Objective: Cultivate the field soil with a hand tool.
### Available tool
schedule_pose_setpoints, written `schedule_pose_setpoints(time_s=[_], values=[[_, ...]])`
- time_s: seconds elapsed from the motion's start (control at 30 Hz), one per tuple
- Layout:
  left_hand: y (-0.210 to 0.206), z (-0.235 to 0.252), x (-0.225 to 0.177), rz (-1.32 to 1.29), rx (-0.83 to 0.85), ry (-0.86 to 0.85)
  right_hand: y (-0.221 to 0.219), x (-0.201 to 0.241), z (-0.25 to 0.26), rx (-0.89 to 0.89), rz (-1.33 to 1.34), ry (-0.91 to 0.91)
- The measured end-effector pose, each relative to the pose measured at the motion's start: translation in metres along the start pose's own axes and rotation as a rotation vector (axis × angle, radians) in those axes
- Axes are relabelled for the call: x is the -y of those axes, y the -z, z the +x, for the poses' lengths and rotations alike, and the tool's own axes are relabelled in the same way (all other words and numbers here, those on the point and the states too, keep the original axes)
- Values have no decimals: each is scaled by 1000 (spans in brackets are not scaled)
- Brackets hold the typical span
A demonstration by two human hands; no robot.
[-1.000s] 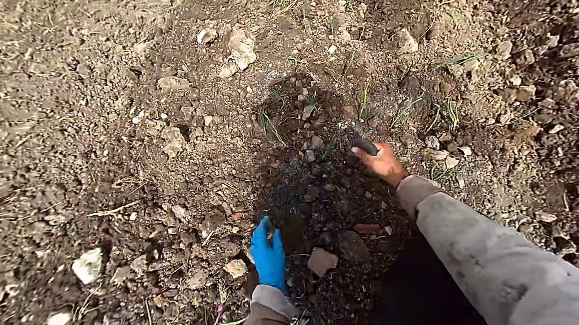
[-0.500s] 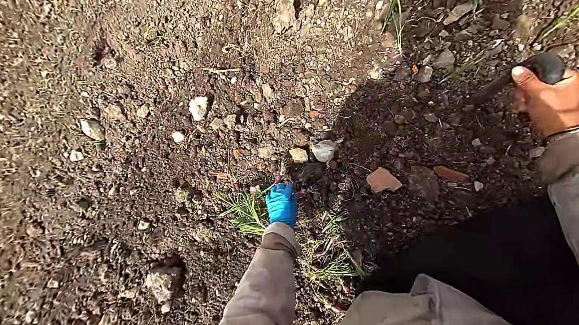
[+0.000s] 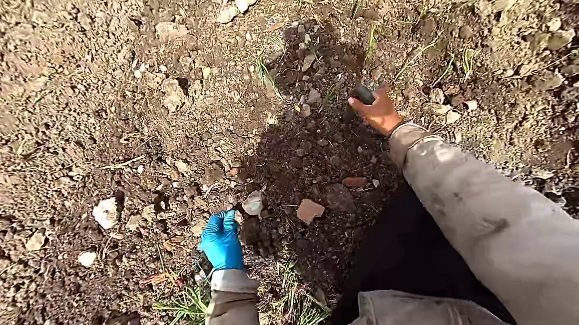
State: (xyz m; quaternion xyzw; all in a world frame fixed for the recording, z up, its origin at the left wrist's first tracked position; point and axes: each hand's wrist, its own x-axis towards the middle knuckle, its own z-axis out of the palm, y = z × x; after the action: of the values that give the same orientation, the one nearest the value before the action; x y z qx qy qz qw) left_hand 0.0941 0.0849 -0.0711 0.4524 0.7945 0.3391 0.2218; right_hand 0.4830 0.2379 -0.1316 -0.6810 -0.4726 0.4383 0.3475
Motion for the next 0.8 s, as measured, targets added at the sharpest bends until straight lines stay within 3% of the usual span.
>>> schedule_pose_setpoints(time_s=[0.1,0.2,0.3,0.33,0.37,0.4,0.47,0.53,0.67,0.8], values=[[-77,24,-69,149,271,-289,0,4,-2,4,20,-7],[-176,47,-132,524,624,-547,0,5,-6,-4,13,13],[-250,55,-152,850,787,-804,2,8,-16,-3,27,-9],[-255,51,-169,1020,863,-818,2,5,-19,-14,47,-13],[-255,47,-197,1265,1046,-727,0,0,-21,-33,67,-11],[-270,58,-151,881,766,-1066,-1,-6,-23,-38,75,-32],[-282,59,-184,1016,1062,-782,-1,-8,-32,-50,117,-88],[-291,54,-205,1118,1128,-686,8,12,-49,-165,188,-76],[-276,23,-260,1219,1170,-653,72,71,-94,-465,258,252],[-275,-1,-277,1412,1160,-698,167,114,-122,-371,288,574]])
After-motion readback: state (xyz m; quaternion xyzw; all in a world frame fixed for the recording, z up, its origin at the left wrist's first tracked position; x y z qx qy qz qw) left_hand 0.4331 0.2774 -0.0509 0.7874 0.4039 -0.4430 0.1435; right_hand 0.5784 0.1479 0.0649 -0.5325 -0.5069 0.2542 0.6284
